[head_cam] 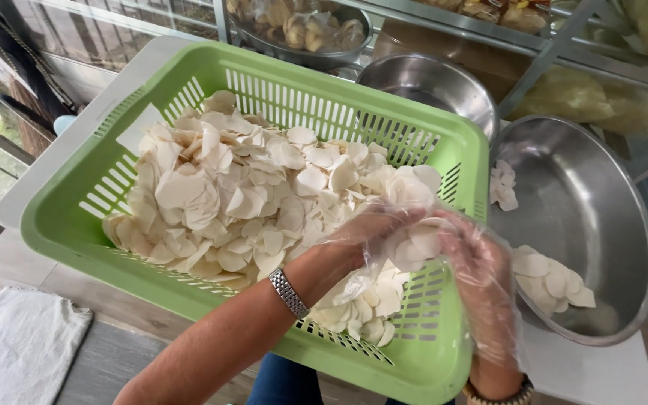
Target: The person picks up thin white food slices from a green basket and places them into a metal bowl. The person wears transparent gloves and handles the slices one by one or in small groups, moving them from the basket to the bowl.
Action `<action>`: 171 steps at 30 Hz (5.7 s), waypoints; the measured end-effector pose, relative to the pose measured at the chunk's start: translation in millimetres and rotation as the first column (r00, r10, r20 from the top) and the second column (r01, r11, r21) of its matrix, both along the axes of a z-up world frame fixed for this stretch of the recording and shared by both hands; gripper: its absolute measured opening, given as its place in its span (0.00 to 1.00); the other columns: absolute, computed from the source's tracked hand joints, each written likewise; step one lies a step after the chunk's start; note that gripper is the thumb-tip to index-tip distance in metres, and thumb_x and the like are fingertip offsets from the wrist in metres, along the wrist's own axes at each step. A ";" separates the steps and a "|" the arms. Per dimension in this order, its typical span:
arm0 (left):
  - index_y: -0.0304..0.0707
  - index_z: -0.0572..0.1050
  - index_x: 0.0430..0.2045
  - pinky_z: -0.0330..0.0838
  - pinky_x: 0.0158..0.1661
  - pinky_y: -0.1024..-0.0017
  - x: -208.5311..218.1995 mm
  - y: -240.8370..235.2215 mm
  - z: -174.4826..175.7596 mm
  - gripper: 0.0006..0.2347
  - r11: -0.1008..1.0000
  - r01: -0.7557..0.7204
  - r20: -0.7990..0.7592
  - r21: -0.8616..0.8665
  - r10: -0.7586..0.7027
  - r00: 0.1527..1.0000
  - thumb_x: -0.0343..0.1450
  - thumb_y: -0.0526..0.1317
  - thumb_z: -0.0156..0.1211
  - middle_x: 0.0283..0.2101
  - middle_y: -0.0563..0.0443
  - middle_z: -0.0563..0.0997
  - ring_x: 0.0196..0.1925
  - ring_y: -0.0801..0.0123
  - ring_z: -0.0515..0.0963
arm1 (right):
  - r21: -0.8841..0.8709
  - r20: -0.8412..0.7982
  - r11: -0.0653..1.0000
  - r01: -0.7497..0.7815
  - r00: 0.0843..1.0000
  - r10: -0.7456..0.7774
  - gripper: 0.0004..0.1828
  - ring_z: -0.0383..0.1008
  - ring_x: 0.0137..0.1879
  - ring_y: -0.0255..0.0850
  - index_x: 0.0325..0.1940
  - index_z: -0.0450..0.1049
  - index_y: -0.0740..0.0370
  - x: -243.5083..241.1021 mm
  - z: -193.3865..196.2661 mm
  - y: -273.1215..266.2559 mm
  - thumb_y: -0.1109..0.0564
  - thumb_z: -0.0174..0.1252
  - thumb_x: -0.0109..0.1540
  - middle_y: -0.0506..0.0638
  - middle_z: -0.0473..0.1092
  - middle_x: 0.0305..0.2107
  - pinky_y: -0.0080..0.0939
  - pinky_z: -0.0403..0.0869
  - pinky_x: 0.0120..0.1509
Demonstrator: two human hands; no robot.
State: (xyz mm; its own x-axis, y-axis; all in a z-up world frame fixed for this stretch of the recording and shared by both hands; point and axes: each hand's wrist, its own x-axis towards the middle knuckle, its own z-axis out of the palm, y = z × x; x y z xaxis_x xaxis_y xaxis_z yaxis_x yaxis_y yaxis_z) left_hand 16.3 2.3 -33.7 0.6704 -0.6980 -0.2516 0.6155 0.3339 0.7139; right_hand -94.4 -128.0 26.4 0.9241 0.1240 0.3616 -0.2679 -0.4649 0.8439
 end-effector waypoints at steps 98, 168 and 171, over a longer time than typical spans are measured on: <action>0.20 0.67 0.43 0.79 0.37 0.36 29.4 1.7 -51.2 0.16 0.982 -0.166 -0.403 -0.093 0.116 0.908 0.65 0.27 0.64 0.34 0.26 0.78 0.32 0.39 0.85 | 0.719 0.343 -0.636 -0.279 0.939 -0.025 0.09 0.73 0.38 0.31 0.43 0.79 0.60 -2.3 -28.5 -29.1 0.58 0.70 0.61 0.49 0.77 0.29 0.35 0.76 0.46; 0.28 0.67 0.56 0.77 0.34 0.26 10.1 7.0 39.8 0.23 0.889 -0.450 -0.413 0.084 0.442 0.796 0.68 0.36 0.67 0.50 0.16 0.77 0.39 0.22 0.81 | 0.467 0.784 -0.703 -0.536 0.619 0.049 0.12 0.82 0.43 0.48 0.50 0.74 0.74 66.7 -17.7 -25.9 0.66 0.65 0.64 0.63 0.77 0.36 0.48 0.85 0.48; 0.22 0.66 0.57 0.75 0.40 0.27 -4.4 17.6 54.9 0.28 0.871 -0.487 -0.345 0.068 0.479 0.807 0.65 0.36 0.71 0.57 0.18 0.74 0.46 0.22 0.78 | 0.611 0.748 -0.616 -0.498 0.618 0.242 0.07 0.80 0.51 0.50 0.46 0.76 0.68 61.3 -1.6 -12.3 0.64 0.63 0.65 0.63 0.77 0.43 0.48 0.80 0.56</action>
State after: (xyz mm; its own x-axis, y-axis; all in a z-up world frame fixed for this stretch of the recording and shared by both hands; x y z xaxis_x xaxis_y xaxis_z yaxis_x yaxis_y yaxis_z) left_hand 11.9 19.9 21.2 0.7975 -0.3153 -0.5143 0.5721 0.6660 0.4787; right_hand -33.1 -140.3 24.7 0.7293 -0.1236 0.6730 0.5795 -0.4113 -0.7036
